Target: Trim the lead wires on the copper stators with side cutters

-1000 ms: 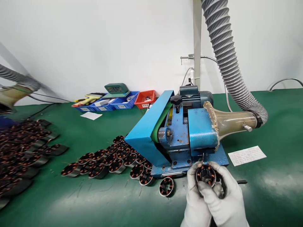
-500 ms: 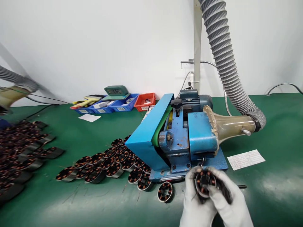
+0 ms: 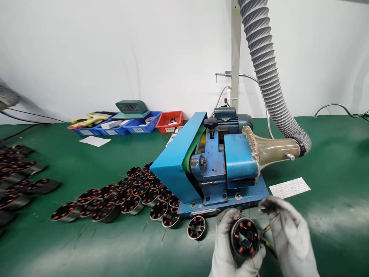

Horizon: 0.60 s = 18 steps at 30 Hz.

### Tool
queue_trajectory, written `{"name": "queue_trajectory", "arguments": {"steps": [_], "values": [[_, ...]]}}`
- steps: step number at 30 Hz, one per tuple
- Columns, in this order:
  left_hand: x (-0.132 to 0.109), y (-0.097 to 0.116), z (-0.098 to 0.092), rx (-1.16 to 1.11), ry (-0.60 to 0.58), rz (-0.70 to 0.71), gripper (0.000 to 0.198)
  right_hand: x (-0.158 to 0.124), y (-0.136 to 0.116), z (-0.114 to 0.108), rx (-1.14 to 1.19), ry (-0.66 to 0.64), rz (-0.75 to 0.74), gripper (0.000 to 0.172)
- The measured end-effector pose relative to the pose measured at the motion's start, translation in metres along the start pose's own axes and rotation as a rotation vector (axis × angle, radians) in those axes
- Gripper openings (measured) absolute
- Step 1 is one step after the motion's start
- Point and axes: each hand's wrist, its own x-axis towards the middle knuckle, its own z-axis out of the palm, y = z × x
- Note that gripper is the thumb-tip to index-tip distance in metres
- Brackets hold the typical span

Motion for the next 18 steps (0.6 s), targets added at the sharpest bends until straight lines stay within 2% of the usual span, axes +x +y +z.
{"name": "queue_trajectory", "arguments": {"steps": [1,3,5,8,10,13,18], "values": [[0.003,-0.003,0.003,0.001,-0.001,0.012,0.054,-0.006,0.008,0.000,-0.079,-0.088,-0.008,0.031],[0.010,-0.010,0.011,-0.073,0.004,-0.015,0.054,-0.016,0.024,0.002,-0.222,-0.173,0.012,0.038],[0.018,-0.018,0.018,-0.193,0.014,-0.093,0.049,-0.020,0.033,0.008,-0.323,-0.162,0.023,0.046],[0.030,-0.024,0.026,-0.324,0.004,-0.241,0.045,-0.009,0.034,0.021,-0.364,-0.155,0.033,0.058],[0.036,-0.025,0.031,-0.346,-0.019,-0.268,0.044,0.001,0.028,0.029,-0.378,-0.136,0.051,0.052],[0.044,-0.025,0.036,-0.309,-0.038,-0.198,0.040,0.011,0.016,0.040,-0.380,-0.095,0.048,0.043],[0.050,-0.028,0.045,-0.267,-0.024,-0.166,0.036,0.014,0.006,0.046,-0.405,-0.093,0.076,0.040]]}}
